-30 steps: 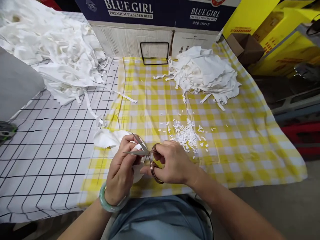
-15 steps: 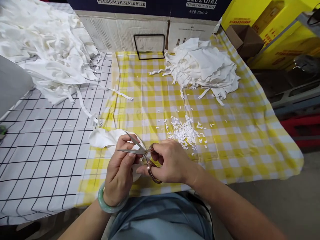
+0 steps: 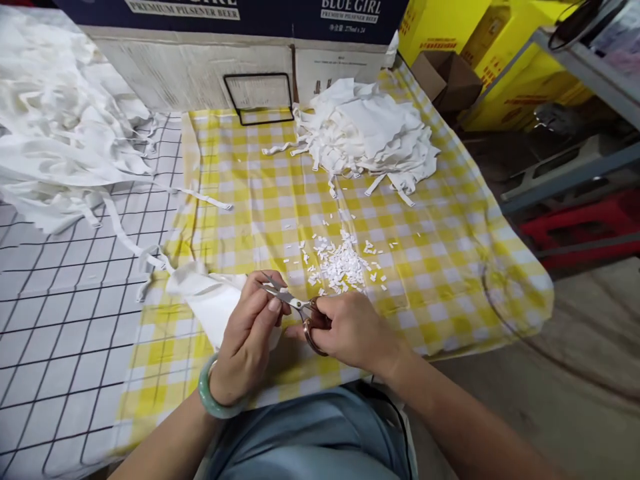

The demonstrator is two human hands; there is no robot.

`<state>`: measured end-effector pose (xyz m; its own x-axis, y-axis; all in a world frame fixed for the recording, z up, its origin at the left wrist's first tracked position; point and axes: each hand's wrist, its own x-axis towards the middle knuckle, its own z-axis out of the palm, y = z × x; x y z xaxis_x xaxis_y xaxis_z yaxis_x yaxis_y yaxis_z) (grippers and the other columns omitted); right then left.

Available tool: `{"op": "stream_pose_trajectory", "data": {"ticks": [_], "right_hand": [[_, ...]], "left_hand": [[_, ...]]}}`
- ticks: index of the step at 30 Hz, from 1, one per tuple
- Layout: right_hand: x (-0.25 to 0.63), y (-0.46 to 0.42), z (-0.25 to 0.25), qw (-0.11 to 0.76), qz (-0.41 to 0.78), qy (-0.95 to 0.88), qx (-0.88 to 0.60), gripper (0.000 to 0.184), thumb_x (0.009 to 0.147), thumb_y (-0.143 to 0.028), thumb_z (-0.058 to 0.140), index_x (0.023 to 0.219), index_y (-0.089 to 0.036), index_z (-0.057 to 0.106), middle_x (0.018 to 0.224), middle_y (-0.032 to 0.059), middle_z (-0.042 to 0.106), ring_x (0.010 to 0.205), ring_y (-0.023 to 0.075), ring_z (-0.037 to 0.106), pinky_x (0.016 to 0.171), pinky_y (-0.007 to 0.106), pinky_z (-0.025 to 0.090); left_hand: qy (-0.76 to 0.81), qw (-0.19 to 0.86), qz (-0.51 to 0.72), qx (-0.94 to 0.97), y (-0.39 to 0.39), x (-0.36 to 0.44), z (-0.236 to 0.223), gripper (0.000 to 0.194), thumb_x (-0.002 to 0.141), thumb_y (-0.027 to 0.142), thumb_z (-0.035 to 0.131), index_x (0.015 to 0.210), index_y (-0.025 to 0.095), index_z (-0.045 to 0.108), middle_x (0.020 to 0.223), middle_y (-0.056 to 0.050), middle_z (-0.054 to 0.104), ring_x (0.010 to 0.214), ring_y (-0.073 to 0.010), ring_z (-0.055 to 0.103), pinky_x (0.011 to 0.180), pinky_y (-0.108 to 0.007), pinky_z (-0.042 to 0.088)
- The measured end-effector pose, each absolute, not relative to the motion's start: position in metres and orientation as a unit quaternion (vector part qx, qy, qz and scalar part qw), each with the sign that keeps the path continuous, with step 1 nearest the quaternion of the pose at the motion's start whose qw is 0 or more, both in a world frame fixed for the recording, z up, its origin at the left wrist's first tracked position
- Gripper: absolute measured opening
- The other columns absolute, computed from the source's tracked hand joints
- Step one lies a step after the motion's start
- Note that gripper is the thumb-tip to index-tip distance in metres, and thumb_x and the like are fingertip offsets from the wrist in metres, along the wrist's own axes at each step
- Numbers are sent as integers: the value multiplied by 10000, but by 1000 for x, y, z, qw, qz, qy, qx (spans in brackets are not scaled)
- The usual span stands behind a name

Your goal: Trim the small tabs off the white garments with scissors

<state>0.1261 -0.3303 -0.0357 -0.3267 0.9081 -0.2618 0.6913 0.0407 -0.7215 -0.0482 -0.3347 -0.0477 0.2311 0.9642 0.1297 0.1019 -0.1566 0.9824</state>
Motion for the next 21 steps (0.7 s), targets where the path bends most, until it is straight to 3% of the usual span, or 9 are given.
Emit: {"op": "stream_pose_trajectory", "data": {"ticks": [5, 7, 10, 12, 14, 16, 18, 21], "right_hand": [[149, -339, -48, 187, 515, -558, -624, 409, 805, -521, 649, 603, -198, 501, 491, -40, 494, 467, 103, 439, 469, 229, 341], [151, -340, -47, 238, 522, -544, -613, 330, 812, -514, 642, 750, -203, 552, 641, -2, 608, 567, 136, 540, 540, 252, 432], [134, -331, -41, 241, 499, -620, -556, 361, 748, -470, 725, 952, -219, 564, 981, 67, 667, 824, 193, 614, 712, 312, 502], [107, -319, -38, 206, 474, -673, -530, 458, 673, -433, 793, 998, -218, 552, 1058, 79, 648, 907, 216, 601, 767, 336, 496], [72, -305, -39, 187, 448, -702, -522, 525, 613, -386, 827, 1007, -211, 528, 1043, 70, 631, 928, 225, 581, 772, 337, 479], [38, -294, -40, 173, 446, -719, -504, 434, 624, -305, 795, 934, -209, 507, 958, 41, 617, 874, 208, 566, 737, 315, 458], [16, -293, -40, 160, 473, -732, -464, 260, 676, -197, 697, 823, -210, 483, 832, 2, 592, 773, 173, 552, 676, 281, 433], [9, -298, -31, 192, 484, -739, -428, 199, 688, -104, 600, 774, -214, 459, 780, -19, 578, 739, 151, 556, 662, 256, 434]], "left_hand": [[418, 514, 390, 639, -326, -46, -46, 307, 1010, 226, 350, 767, 188, 533, 995, -75, 516, 1004, -195, 512, 862, -318, 424], [437, 485, 356, 668, -328, -66, -41, 291, 1002, 246, 382, 758, 191, 530, 1008, -75, 539, 988, -192, 539, 859, -322, 437], [544, 311, 330, 706, -342, -108, -36, 192, 900, 328, 606, 794, 197, 516, 1078, -91, 551, 1048, -240, 538, 913, -381, 431], [612, 227, 302, 695, -354, -131, -39, 317, 787, 380, 736, 949, 198, 533, 1144, -114, 542, 1099, -289, 530, 932, -434, 437], [644, 244, 264, 675, -365, -144, -48, 586, 740, 373, 768, 1222, 204, 479, 1220, -131, 532, 1127, -311, 540, 921, -457, 465], [657, 285, 258, 648, -372, -147, -59, 724, 747, 295, 736, 1376, 225, 384, 1250, -125, 540, 1107, -298, 570, 902, -449, 491], [656, 327, 281, 620, -373, -145, -66, 582, 756, 194, 657, 1308, 215, 474, 1138, -95, 603, 995, -263, 617, 841, -409, 519], [629, 385, 344, 581, -359, -136, -60, 286, 738, 109, 557, 1008, 182, 615, 881, -45, 642, 767, -208, 624, 684, -329, 523]]}}
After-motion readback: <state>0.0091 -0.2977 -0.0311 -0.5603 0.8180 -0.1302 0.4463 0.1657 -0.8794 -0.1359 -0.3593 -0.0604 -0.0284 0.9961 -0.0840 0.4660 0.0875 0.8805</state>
